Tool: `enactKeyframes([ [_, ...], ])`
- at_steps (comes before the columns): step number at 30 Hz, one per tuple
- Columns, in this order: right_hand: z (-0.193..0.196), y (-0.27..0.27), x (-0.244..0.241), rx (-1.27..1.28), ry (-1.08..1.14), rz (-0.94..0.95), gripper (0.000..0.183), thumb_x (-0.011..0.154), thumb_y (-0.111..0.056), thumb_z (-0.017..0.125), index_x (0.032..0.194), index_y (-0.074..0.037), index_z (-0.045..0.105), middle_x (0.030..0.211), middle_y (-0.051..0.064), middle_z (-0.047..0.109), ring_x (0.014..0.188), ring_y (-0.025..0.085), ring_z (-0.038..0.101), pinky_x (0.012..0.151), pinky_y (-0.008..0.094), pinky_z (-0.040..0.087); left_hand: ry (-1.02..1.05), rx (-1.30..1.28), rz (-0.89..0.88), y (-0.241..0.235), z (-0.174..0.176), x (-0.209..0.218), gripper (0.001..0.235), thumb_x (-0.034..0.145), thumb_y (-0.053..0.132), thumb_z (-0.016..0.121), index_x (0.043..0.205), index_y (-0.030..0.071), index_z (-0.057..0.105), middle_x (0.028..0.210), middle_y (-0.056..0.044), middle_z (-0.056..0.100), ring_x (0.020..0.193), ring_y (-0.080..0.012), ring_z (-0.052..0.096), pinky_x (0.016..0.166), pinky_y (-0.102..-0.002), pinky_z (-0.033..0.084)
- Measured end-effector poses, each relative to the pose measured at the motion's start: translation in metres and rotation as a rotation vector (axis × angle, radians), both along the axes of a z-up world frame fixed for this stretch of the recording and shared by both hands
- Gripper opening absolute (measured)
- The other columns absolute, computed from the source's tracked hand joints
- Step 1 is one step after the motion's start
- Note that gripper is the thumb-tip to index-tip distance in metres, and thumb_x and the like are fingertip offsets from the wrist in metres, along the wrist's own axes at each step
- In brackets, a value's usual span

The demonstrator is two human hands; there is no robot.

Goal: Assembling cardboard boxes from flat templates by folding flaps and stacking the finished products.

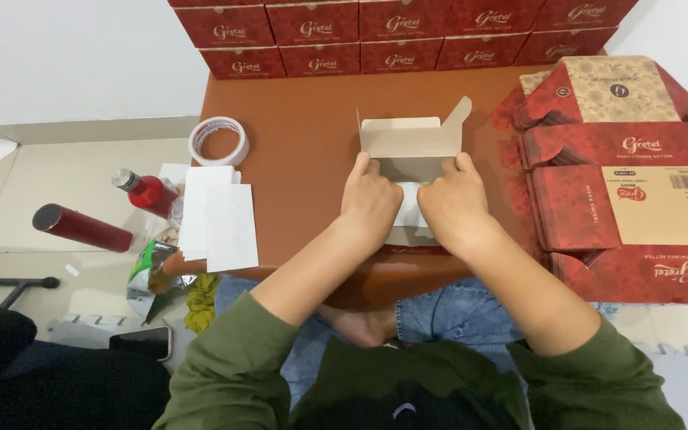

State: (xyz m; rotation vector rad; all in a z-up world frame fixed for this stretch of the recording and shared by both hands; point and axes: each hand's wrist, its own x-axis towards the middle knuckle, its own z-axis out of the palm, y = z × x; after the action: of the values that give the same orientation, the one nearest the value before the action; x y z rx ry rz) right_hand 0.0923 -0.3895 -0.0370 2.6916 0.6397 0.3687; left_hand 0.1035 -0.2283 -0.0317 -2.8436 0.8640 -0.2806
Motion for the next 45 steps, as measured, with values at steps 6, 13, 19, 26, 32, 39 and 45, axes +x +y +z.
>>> enactKeyframes([
  [6, 0.024, -0.009, 0.018, 0.232, -0.334, 0.113, 0.015, 0.080, -0.023, 0.067, 0.068, -0.016, 0.069, 0.068, 0.005, 0.062, 0.077, 0.024, 0.055, 0.077, 0.042, 0.033, -0.109, -0.135, -0.028, 0.003, 0.008, 0.007, 0.012, 0.083, 0.003, 0.067, 0.084, 0.009, 0.078, 0.098, -0.011, 0.069, 0.094, -0.0246, 0.050, 0.091, -0.047, 0.026],
  [13, 0.048, -0.027, 0.051, 0.575, -0.431, -0.314, 0.032, 0.088, -0.025, 0.078, 0.110, -0.005, 0.065, 0.088, 0.012, 0.069, 0.064, 0.030, 0.067, 0.053, 0.042, 0.054, -0.484, -0.514, -0.045, 0.029, 0.052, 0.005, 0.009, 0.078, 0.003, 0.064, 0.085, 0.004, 0.071, 0.087, -0.012, 0.061, 0.075, -0.0254, 0.050, 0.076, -0.036, 0.038],
  [19, 0.072, -0.020, 0.008, 1.172, -0.230, -0.142, 0.036, 0.085, 0.004, 0.063, 0.120, -0.006, 0.059, 0.088, 0.007, 0.069, 0.063, 0.017, 0.065, 0.053, 0.031, 0.048, -0.493, -0.748, 0.093, 0.040, 0.078, -0.004, 0.042, 0.082, 0.011, 0.076, 0.120, 0.005, 0.059, 0.110, -0.012, 0.052, 0.086, -0.0252, 0.053, 0.062, -0.032, 0.050],
  [26, 0.078, -0.016, -0.071, 1.197, -0.120, -0.106, 0.051, 0.088, 0.009, 0.066, 0.136, -0.003, 0.053, 0.098, 0.023, 0.061, 0.095, 0.046, 0.068, 0.081, 0.049, 0.059, -0.279, -0.715, 0.193, 0.055, 0.077, -0.038, 0.030, 0.099, 0.021, 0.063, 0.123, 0.003, 0.062, 0.087, -0.009, 0.061, 0.074, -0.0268, 0.071, 0.054, -0.038, 0.059],
  [32, 0.065, -0.017, -0.085, 1.044, -0.190, -0.072, 0.040, 0.094, 0.004, 0.066, 0.133, 0.003, 0.059, 0.100, 0.021, 0.064, 0.095, 0.039, 0.070, 0.075, 0.043, 0.061, -0.259, -0.727, 0.166, 0.056, 0.068, -0.068, 0.025, 0.100, 0.018, 0.061, 0.118, 0.005, 0.072, 0.081, -0.008, 0.068, 0.069, -0.0254, 0.073, 0.054, -0.035, 0.057],
  [39, 0.050, -0.025, -0.091, 0.823, -0.267, -0.097, 0.050, 0.093, 0.000, 0.064, 0.142, -0.006, 0.057, 0.105, 0.017, 0.066, 0.092, 0.038, 0.070, 0.071, 0.050, 0.059, -0.383, -0.662, 0.180, 0.065, 0.042, -0.067, 0.043, 0.088, 0.009, 0.063, 0.130, 0.016, 0.065, 0.084, -0.002, 0.064, 0.074, -0.0224, 0.072, 0.059, -0.033, 0.059],
  [45, 0.047, -0.020, -0.096, 0.851, -0.165, -0.116, 0.063, 0.088, -0.005, 0.064, 0.148, -0.022, 0.053, 0.097, 0.010, 0.061, 0.084, 0.037, 0.067, 0.068, 0.054, 0.057, -0.342, -0.692, 0.185, 0.058, 0.020, -0.074, 0.045, 0.092, 0.014, 0.064, 0.137, 0.018, 0.061, 0.085, -0.002, 0.062, 0.071, -0.0228, 0.071, 0.057, -0.036, 0.058],
])
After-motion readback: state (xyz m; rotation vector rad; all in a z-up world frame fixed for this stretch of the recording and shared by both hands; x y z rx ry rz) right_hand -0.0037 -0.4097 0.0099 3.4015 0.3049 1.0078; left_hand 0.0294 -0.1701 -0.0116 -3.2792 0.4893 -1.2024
